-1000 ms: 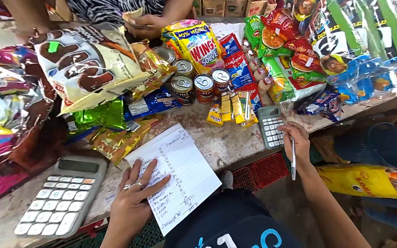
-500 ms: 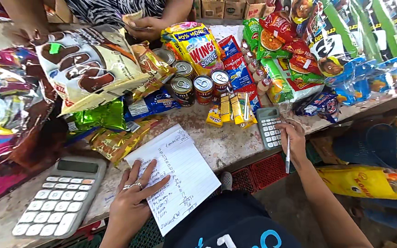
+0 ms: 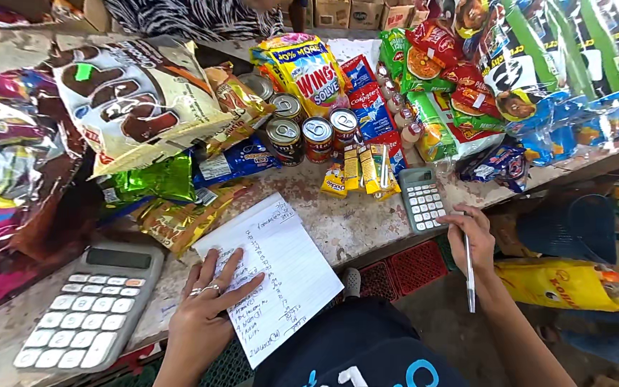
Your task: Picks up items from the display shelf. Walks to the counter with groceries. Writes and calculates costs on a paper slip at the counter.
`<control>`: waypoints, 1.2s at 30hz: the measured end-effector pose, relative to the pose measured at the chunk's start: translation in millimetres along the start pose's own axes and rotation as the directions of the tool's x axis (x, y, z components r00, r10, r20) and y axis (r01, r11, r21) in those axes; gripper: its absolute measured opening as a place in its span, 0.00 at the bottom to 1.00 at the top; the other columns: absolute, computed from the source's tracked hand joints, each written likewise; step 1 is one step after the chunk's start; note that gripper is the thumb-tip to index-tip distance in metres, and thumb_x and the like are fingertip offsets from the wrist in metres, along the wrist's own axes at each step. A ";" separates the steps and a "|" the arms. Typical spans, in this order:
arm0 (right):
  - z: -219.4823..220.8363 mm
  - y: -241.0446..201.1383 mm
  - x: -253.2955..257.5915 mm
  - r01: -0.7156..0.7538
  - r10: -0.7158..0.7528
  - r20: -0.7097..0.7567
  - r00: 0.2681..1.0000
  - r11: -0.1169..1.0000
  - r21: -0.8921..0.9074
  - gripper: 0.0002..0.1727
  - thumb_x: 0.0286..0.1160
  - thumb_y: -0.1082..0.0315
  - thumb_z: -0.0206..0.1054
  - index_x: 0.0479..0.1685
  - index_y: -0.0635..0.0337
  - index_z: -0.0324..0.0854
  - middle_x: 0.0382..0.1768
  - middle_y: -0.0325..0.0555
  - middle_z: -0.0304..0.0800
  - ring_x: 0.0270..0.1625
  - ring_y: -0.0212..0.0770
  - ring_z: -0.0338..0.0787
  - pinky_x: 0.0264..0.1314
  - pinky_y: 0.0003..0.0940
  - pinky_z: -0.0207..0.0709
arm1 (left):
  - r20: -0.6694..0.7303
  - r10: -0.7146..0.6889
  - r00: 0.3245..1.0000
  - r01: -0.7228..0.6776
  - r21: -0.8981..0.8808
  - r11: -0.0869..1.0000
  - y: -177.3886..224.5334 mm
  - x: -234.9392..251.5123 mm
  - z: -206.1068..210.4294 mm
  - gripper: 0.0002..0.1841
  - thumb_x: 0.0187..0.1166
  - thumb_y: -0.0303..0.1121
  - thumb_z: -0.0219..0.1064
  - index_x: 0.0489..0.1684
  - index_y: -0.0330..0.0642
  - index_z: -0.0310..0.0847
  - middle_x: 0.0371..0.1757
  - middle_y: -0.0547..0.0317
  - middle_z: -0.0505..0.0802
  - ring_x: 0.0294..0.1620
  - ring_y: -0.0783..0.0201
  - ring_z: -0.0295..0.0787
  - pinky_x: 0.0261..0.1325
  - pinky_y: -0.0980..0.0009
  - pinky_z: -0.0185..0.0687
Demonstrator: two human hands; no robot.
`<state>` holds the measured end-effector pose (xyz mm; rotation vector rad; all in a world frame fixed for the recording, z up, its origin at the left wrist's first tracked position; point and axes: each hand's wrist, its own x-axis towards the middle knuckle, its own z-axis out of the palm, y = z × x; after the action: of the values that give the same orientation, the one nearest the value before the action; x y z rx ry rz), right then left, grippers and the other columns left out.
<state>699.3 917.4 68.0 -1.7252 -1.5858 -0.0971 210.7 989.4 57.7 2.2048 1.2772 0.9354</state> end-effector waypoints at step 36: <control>22.4 -9.6 -5.5 -0.110 0.112 -0.141 0.984 0.994 0.020 0.12 0.72 0.72 0.64 0.43 0.48 0.93 0.49 0.36 0.93 0.61 0.37 0.87 0.71 0.39 0.75 | 0.015 0.000 1.000 0.000 -0.014 1.000 1.6 0.3 -1.8 0.15 0.73 0.39 0.65 0.45 0.51 0.99 0.74 0.39 0.86 0.86 0.20 0.58 0.84 0.29 0.44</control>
<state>680.0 925.0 54.0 -1.7538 -1.3823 -0.1517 210.4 989.0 60.0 2.1968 1.2601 0.9237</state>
